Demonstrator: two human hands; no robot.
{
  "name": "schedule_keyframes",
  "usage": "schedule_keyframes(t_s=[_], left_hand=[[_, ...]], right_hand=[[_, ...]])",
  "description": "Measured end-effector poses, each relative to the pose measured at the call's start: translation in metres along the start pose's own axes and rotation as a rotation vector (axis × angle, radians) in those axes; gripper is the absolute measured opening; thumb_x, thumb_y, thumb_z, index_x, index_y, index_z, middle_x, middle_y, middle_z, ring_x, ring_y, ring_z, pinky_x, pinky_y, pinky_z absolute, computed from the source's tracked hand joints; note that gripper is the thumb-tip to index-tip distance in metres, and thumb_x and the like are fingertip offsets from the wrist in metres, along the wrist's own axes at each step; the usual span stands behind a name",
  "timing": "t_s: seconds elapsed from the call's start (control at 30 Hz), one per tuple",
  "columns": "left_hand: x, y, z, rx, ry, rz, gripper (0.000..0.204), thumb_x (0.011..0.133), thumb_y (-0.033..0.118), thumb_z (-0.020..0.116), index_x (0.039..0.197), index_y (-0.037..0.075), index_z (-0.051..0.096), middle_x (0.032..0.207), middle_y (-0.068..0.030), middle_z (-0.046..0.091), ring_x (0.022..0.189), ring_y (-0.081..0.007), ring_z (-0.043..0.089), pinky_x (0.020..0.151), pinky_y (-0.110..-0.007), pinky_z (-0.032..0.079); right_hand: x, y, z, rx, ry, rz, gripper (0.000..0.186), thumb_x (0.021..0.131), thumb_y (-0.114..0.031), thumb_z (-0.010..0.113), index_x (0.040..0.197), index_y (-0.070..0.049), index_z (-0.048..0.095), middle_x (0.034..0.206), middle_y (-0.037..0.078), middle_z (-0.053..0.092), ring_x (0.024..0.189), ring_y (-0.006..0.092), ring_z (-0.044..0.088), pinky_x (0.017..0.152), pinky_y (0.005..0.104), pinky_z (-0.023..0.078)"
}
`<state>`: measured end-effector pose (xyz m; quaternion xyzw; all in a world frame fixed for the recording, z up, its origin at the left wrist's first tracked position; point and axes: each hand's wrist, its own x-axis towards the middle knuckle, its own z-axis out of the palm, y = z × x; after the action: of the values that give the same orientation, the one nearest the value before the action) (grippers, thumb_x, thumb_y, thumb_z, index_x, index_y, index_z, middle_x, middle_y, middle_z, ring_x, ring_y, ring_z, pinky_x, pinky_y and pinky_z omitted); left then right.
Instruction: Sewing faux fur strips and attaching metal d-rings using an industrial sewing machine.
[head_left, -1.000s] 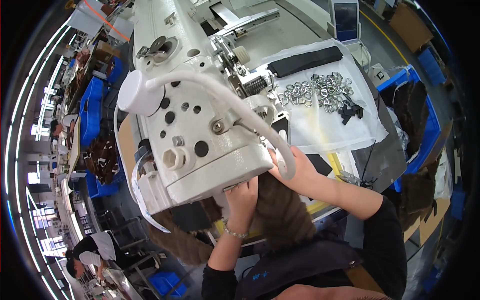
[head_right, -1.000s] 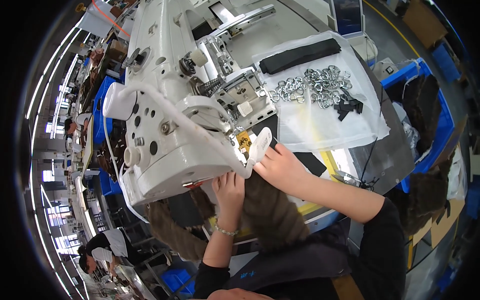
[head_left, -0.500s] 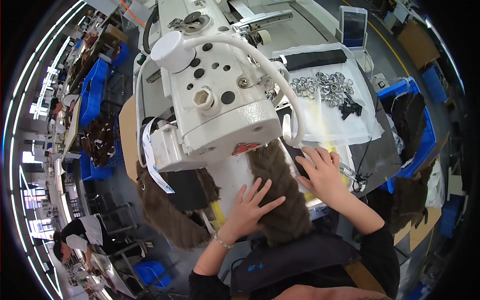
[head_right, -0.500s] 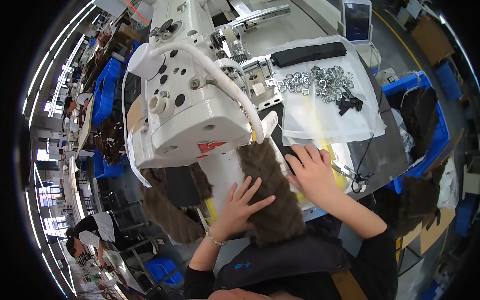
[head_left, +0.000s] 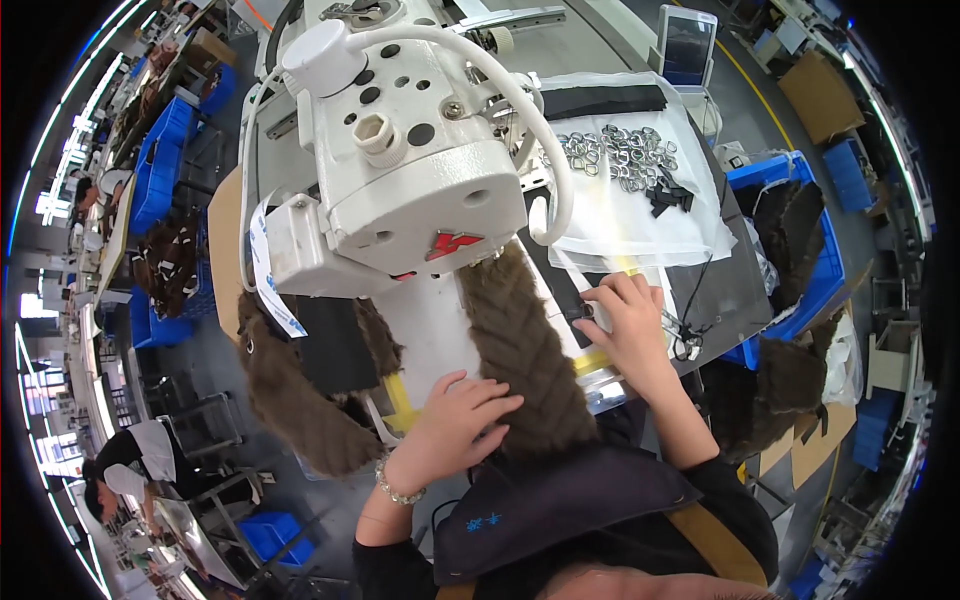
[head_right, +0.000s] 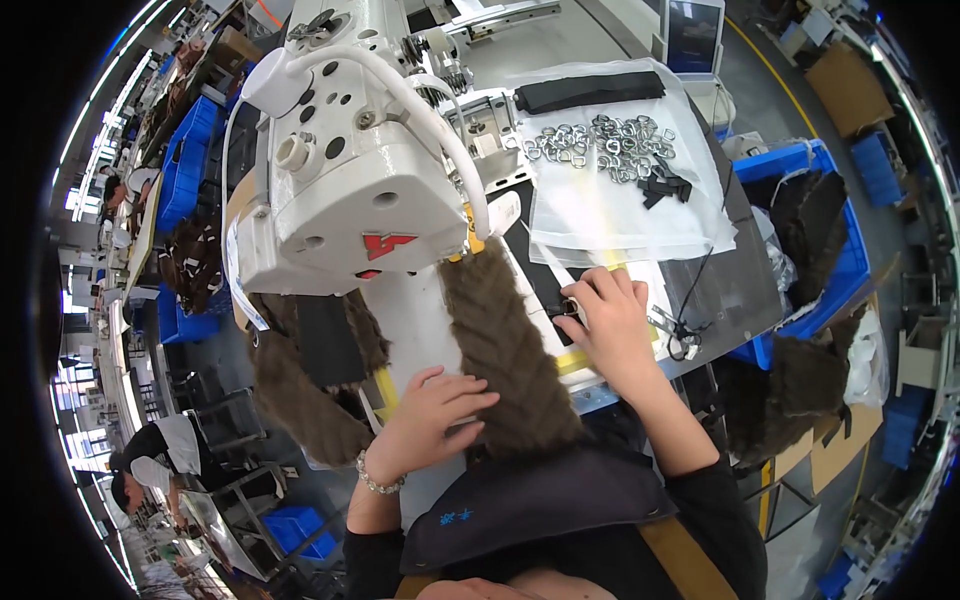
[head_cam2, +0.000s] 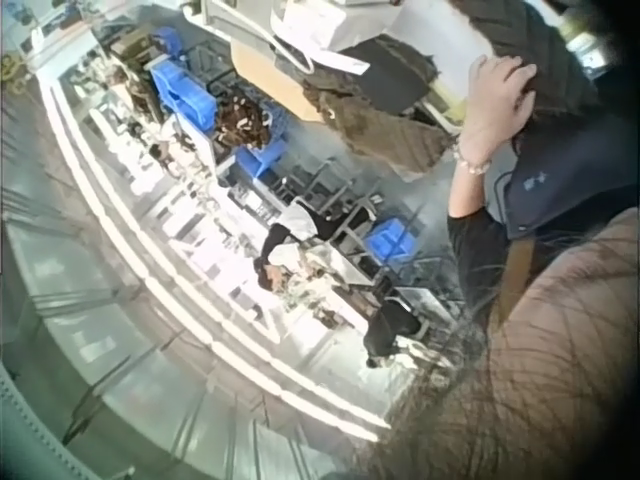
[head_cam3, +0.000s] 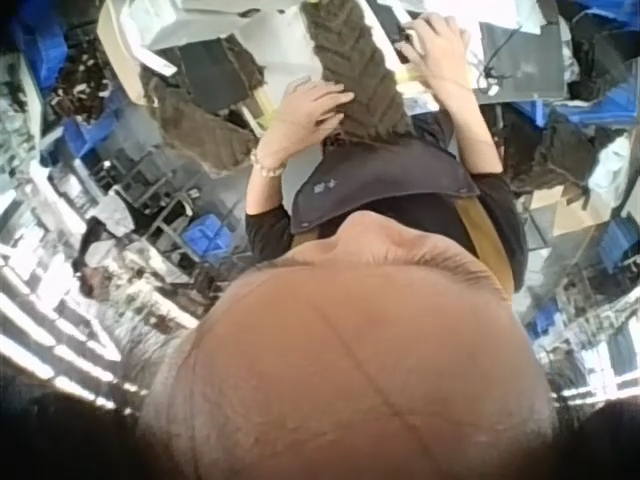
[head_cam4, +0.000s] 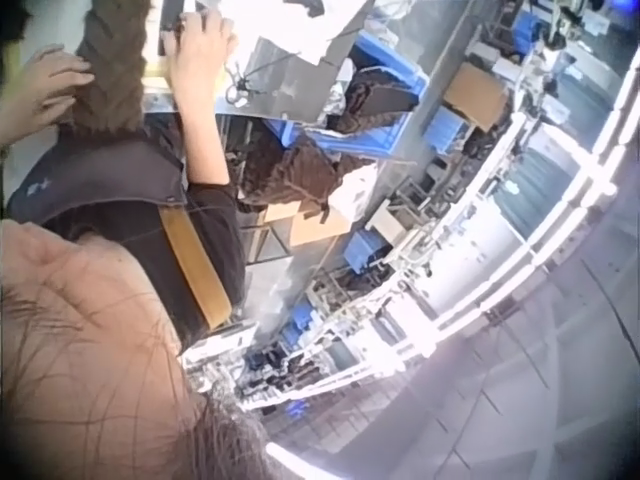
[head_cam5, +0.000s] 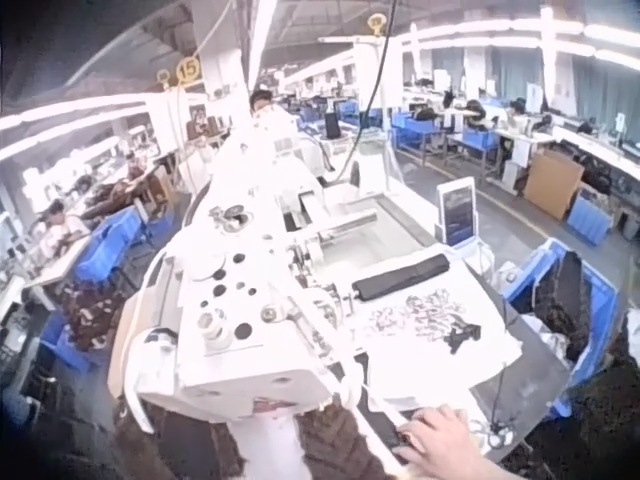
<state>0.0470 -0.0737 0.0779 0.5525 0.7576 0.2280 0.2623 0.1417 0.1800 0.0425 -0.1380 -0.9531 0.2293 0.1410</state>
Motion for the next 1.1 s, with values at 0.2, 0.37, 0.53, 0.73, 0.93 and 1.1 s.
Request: schedule_keyframes(t_s=[0.2, 0.37, 0.53, 0.73, 0.93, 1.1], left_hand=[[0.034, 0.008, 0.002, -0.038, 0.263, 0.04, 0.035, 0.077, 0.014, 0.071, 0.112, 0.012, 0.064, 0.107, -0.0039, 0.065, 0.097, -0.0242, 0.059, 0.088, -0.037, 0.042], [0.063, -0.002, 0.016, -0.084, 0.511, 0.016, 0.022, 0.077, 0.01, 0.069, 0.099, 0.009, 0.065, 0.096, -0.0026, 0.063, 0.09, -0.0228, 0.057, 0.078, -0.035, 0.043], [0.08, -0.002, 0.024, -0.081, 0.56, 0.016, 0.025, 0.078, 0.006, 0.068, 0.103, 0.007, 0.066, 0.101, -0.0038, 0.062, 0.097, -0.0235, 0.054, 0.084, -0.035, 0.04], [0.089, 0.003, 0.011, -0.387, 0.532, 0.023, 0.034, 0.08, 0.004, 0.067, 0.114, 0.005, 0.064, 0.1, -0.007, 0.064, 0.091, -0.0194, 0.058, 0.079, -0.031, 0.044], [0.071, 0.006, -0.011, -0.807, 0.44, -0.034, 0.028, 0.08, -0.002, 0.067, 0.108, 0.003, 0.069, 0.083, -0.0035, 0.064, 0.074, -0.0097, 0.059, 0.068, -0.023, 0.047], [0.062, 0.009, -0.013, -0.892, 0.479, -0.091, 0.023, 0.083, 0.001, 0.066, 0.106, 0.003, 0.069, 0.086, -0.0052, 0.066, 0.074, -0.012, 0.06, 0.068, -0.025, 0.049]], right_hand=[[-0.001, 0.004, 0.004, 0.053, -0.07, 0.032, 0.026, 0.072, -0.014, 0.075, 0.092, -0.01, 0.059, 0.091, 0.004, 0.053, 0.089, 0.0237, 0.051, 0.08, 0.0373, 0.034], [-0.002, 0.008, 0.008, 0.098, -0.064, 0.028, 0.024, 0.072, -0.011, 0.074, 0.088, -0.008, 0.057, 0.087, 0.005, 0.053, 0.086, 0.0249, 0.051, 0.078, 0.0366, 0.035], [-0.001, 0.006, 0.008, 0.247, -0.044, 0.059, 0.022, 0.071, -0.004, 0.073, 0.087, -0.004, 0.057, 0.075, 0.007, 0.055, 0.075, 0.0251, 0.056, 0.07, 0.0347, 0.043], [-0.006, -0.007, 0.009, 0.946, -0.138, 0.283, 0.027, 0.073, 0.004, 0.076, 0.093, -0.001, 0.06, 0.08, 0.001, 0.062, 0.073, 0.0079, 0.061, 0.063, 0.023, 0.048], [-0.012, -0.035, 0.004, 1.547, -0.238, 0.381, 0.028, 0.075, 0.011, 0.073, 0.096, 0.001, 0.058, 0.09, 0.007, 0.065, 0.083, 0.0097, 0.063, 0.076, 0.0234, 0.054], [-0.015, -0.041, 0.003, 1.528, -0.252, 0.382, 0.026, 0.077, 0.011, 0.071, 0.096, 0.002, 0.058, 0.095, 0.01, 0.068, 0.09, 0.0134, 0.067, 0.082, 0.0256, 0.055]])
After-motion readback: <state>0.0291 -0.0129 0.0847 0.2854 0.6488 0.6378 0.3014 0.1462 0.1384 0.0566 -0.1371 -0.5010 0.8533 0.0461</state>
